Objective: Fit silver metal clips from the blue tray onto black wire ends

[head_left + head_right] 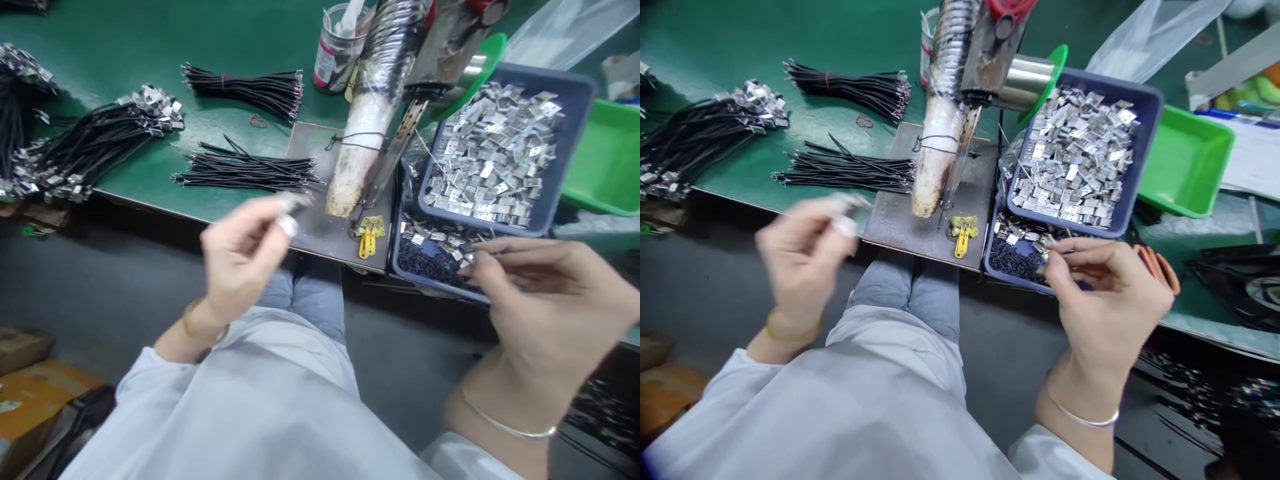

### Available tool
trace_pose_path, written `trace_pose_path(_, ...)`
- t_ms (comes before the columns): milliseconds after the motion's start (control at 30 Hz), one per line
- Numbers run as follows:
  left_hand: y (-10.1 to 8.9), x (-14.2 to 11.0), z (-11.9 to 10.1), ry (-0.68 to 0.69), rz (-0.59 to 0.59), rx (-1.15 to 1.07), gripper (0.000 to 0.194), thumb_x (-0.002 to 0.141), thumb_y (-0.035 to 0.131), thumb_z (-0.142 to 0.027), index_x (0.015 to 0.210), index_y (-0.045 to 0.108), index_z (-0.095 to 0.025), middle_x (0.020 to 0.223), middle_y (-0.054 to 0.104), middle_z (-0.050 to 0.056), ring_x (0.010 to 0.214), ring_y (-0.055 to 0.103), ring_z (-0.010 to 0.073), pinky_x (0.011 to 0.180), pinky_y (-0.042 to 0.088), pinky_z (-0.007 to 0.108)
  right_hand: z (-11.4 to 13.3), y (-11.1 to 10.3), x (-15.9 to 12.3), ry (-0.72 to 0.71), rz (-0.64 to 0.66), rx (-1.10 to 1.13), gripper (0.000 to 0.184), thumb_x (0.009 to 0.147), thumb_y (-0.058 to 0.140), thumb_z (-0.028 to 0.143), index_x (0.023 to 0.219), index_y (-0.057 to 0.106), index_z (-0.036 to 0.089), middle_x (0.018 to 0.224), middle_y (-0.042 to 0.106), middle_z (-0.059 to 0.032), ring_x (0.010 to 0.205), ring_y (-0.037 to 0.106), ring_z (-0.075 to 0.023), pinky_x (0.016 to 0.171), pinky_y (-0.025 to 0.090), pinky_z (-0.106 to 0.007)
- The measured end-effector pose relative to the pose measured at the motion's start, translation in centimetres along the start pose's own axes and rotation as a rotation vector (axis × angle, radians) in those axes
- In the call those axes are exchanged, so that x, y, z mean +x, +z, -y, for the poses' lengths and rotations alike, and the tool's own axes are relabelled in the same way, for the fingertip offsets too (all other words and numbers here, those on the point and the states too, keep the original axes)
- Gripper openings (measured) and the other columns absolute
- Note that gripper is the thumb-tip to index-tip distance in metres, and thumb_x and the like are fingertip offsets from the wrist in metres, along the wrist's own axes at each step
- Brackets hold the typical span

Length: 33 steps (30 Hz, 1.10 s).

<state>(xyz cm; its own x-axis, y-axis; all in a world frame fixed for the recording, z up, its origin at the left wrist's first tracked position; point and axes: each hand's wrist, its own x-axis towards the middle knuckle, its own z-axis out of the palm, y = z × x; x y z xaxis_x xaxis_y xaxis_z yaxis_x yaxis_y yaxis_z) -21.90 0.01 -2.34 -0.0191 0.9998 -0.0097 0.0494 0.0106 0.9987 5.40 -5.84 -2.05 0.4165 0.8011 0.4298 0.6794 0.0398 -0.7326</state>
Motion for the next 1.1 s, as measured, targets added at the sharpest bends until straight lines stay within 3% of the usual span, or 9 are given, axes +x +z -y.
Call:
trace_pose_path(100, 2.9, -0.6, 2.3, -0.071, 0.198, -0.255, 0.028, 0.074, 0.082, -0.043, 0.079, 0.073, -0.017, 0.060, 0.061, -0.001, 0.049, 0.045, 0.0071, 0.049, 0.039, 0.024, 1.8, 0.9, -1.5, -0.009, 0.062, 0.247, 0.021, 0.077, 0.081, 0.024, 0.069, 0.062, 0.027, 0.074, 0.070, -0.0005, 0.063, 0.068, -0.0207, 0.050, 0.060, -0.037)
trace_pose_path(167, 4.4, -0.8, 3.2, -0.154, 0.290, -0.357, 0.025, 0.074, 0.080, -0.039, 0.074, 0.070, -0.016, 0.051, 0.051, -0.005, 0.047, 0.040, 0.0060, 0.047, 0.035, 0.022, 2.5, 2.0, -2.6, -0.003, 0.124, 0.364, 0.018, 0.080, 0.079, 0.022, 0.075, 0.062, 0.024, 0.084, 0.073, -0.0014, 0.069, 0.072, -0.0188, 0.060, 0.065, -0.036)
trace_pose_path(233, 5.3, -0.8, 3.4, -0.202, 0.345, -0.398, 0.022, 0.074, 0.078, -0.034, 0.071, 0.066, -0.016, 0.049, 0.049, -0.006, 0.046, 0.040, 0.0058, 0.047, 0.033, 0.022, 2.8, 3.3, -3.5, -0.064, 0.129, 0.344, 0.013, 0.085, 0.075, 0.019, 0.079, 0.064, 0.023, 0.090, 0.075, -0.0025, 0.080, 0.074, -0.0200, 0.069, 0.066, -0.037)
trace_pose_path(300, 5.8, -0.8, 3.2, -0.217, 0.387, -0.408, 0.022, 0.074, 0.078, -0.032, 0.069, 0.064, -0.016, 0.049, 0.051, -0.006, 0.046, 0.042, 0.0058, 0.048, 0.034, 0.021, 2.9, 4.6, -4.1, -0.182, 0.041, 0.237, 0.011, 0.086, 0.073, 0.016, 0.081, 0.067, 0.024, 0.088, 0.075, -0.0022, 0.084, 0.074, -0.0205, 0.073, 0.064, -0.037)
trace_pose_path(400, 6.2, -0.7, 2.8, -0.198, 0.389, -0.392, 0.028, 0.075, 0.081, -0.036, 0.066, 0.062, -0.016, 0.051, 0.053, -0.004, 0.048, 0.046, 0.0065, 0.051, 0.039, 0.021, 2.5, 6.0, -4.3, -0.234, -0.021, 0.163, 0.010, 0.088, 0.071, 0.016, 0.084, 0.069, 0.025, 0.089, 0.075, -0.0022, 0.086, 0.073, -0.0197, 0.074, 0.062, -0.036)
trace_pose_path(633, 6.5, -1.0, 3.6, -0.158, 0.335, -0.367, 0.031, 0.070, 0.086, -0.040, 0.070, 0.067, -0.015, 0.062, 0.061, -0.003, 0.056, 0.053, 0.0072, 0.058, 0.048, 0.020, 2.0, 6.6, -3.9, -0.043, 0.178, 0.333, 0.007, 0.089, 0.068, 0.021, 0.084, 0.073, 0.023, 0.096, 0.074, -0.0044, 0.088, 0.073, -0.0187, 0.069, 0.063, -0.031)
trace_pose_path(733, 6.5, -1.1, 3.7, -0.169, 0.322, -0.367, 0.029, 0.066, 0.089, -0.035, 0.070, 0.069, -0.015, 0.068, 0.066, -0.001, 0.064, 0.060, 0.0089, 0.066, 0.052, 0.020, 1.9, 6.6, -3.9, -0.037, 0.185, 0.353, 0.007, 0.088, 0.068, 0.021, 0.084, 0.074, 0.024, 0.094, 0.075, -0.0042, 0.087, 0.073, -0.0187, 0.069, 0.063, -0.031)
trace_pose_path(933, 6.6, -1.1, 3.7, -0.185, 0.340, -0.365, 0.029, 0.063, 0.091, -0.034, 0.070, 0.071, -0.014, 0.072, 0.069, 0.000, 0.069, 0.063, 0.0105, 0.070, 0.055, 0.021, 1.8, 6.3, -4.0, -0.092, 0.192, 0.297, 0.008, 0.088, 0.068, 0.018, 0.084, 0.073, 0.024, 0.094, 0.075, -0.0038, 0.088, 0.073, -0.0189, 0.070, 0.063, -0.032)
trace_pose_path(1100, 6.4, -1.0, 3.8, -0.221, 0.392, -0.362, 0.032, 0.061, 0.092, -0.034, 0.068, 0.068, -0.014, 0.069, 0.065, -0.001, 0.063, 0.058, 0.0078, 0.065, 0.052, 0.019, 1.9, 5.8, -4.0, -0.292, 0.165, 0.132, 0.014, 0.089, 0.067, 0.012, 0.091, 0.073, 0.025, 0.096, 0.077, -0.0027, 0.090, 0.073, -0.0184, 0.081, 0.062, -0.035)
